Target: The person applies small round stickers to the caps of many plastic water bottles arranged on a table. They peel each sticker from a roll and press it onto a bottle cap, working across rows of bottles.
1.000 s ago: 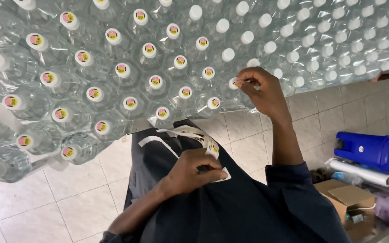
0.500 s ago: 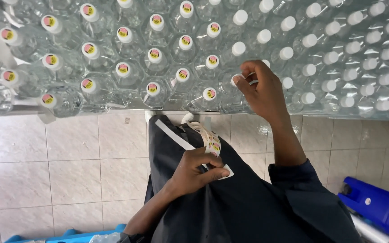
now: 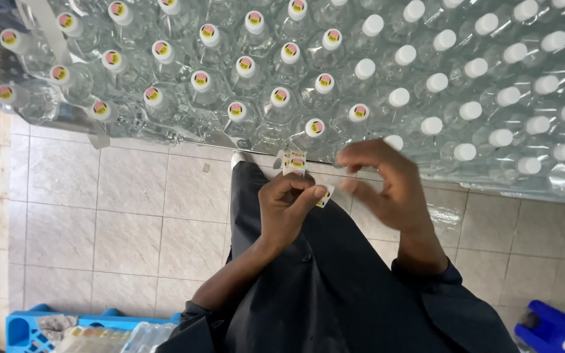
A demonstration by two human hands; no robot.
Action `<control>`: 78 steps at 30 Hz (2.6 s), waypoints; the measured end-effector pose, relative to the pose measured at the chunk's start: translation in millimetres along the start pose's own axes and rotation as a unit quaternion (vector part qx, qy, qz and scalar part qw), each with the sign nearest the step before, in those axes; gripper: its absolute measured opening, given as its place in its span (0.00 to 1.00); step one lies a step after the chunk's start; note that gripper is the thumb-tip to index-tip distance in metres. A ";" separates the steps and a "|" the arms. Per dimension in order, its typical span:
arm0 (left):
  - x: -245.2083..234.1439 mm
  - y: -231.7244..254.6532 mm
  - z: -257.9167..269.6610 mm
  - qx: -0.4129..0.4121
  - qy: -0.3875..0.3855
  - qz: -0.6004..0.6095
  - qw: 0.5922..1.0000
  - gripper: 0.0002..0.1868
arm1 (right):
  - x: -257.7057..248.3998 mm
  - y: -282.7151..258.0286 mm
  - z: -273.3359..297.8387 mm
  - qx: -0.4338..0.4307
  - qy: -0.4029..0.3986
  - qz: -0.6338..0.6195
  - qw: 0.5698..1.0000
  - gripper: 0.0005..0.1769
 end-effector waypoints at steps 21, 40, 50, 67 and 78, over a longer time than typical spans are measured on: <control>6.2 10.7 -30.2 0.018 -0.209 -0.202 0.957 0.09 | 7.9 13.0 51.7 -0.015 0.168 -0.028 0.985 0.04; -11.8 3.6 -43.4 -0.043 -0.288 -0.145 0.946 0.10 | -9.0 44.3 31.8 0.251 0.305 0.129 0.910 0.10; -8.8 4.2 -42.0 -0.039 -0.291 -0.137 0.946 0.10 | -9.6 69.2 35.8 0.275 0.331 0.099 0.897 0.13; -19.3 -28.9 -32.0 -0.082 -0.172 -0.053 0.980 0.12 | 37.2 14.5 49.2 0.019 0.114 -0.092 0.989 0.15; -8.2 16.9 -40.1 0.012 -0.192 -0.125 0.973 0.13 | 32.5 17.4 44.8 0.003 0.081 -0.153 0.985 0.08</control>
Point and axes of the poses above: each hand's wrist, its own z-axis away from the middle knuckle, its own x-axis out of the palm, y = z × x, the point moved 2 cm from there along -z, towards the middle knuckle, and after that the axes turned 1 degree about -z, right-handed, at the moved point
